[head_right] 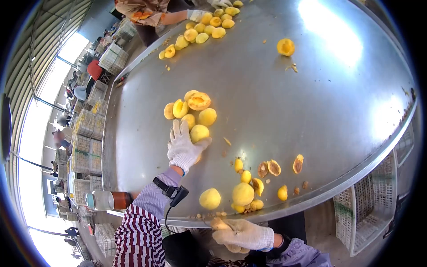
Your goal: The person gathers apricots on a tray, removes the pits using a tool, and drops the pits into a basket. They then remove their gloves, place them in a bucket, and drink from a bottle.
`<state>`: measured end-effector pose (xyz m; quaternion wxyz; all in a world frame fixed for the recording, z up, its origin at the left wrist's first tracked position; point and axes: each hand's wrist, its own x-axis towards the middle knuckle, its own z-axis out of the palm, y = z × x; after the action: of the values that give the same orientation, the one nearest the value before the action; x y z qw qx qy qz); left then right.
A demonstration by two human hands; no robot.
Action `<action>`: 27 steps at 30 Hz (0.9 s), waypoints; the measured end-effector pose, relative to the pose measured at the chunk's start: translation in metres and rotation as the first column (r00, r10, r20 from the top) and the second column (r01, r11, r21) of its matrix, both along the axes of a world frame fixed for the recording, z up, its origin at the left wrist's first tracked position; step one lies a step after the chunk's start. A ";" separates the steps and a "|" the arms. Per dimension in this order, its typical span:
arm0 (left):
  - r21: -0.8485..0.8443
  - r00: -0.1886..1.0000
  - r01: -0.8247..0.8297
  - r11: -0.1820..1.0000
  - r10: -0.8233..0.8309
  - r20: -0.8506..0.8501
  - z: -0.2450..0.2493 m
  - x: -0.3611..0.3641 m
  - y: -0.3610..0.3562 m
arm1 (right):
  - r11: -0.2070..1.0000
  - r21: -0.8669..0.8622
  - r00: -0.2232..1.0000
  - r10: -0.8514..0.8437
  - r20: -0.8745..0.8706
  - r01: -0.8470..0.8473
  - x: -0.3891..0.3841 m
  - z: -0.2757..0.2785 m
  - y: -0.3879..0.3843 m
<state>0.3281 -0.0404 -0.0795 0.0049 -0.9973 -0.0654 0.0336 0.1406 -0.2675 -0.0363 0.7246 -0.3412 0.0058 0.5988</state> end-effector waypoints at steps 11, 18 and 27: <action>-0.621 0.962 0.220 0.752 -0.064 0.264 0.013 0.197 -0.017 | 0.986 -0.007 0.986 -0.166 -0.015 0.166 -0.001 -0.018 -0.016; -0.147 0.969 -0.244 0.959 0.247 0.003 0.046 0.094 0.049 | 0.991 -0.039 0.989 -0.134 -0.064 0.132 0.001 -0.010 -0.030; -0.256 0.818 0.508 0.822 -0.368 0.442 0.023 0.147 -0.032 | 0.986 -0.075 0.988 -0.150 -0.037 0.147 0.002 -0.013 -0.031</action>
<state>0.4751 -0.0721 -0.0561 -0.1839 -0.9554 0.1778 -0.1474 0.1427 -0.2989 -0.0495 0.7541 -0.3529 0.0680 0.5497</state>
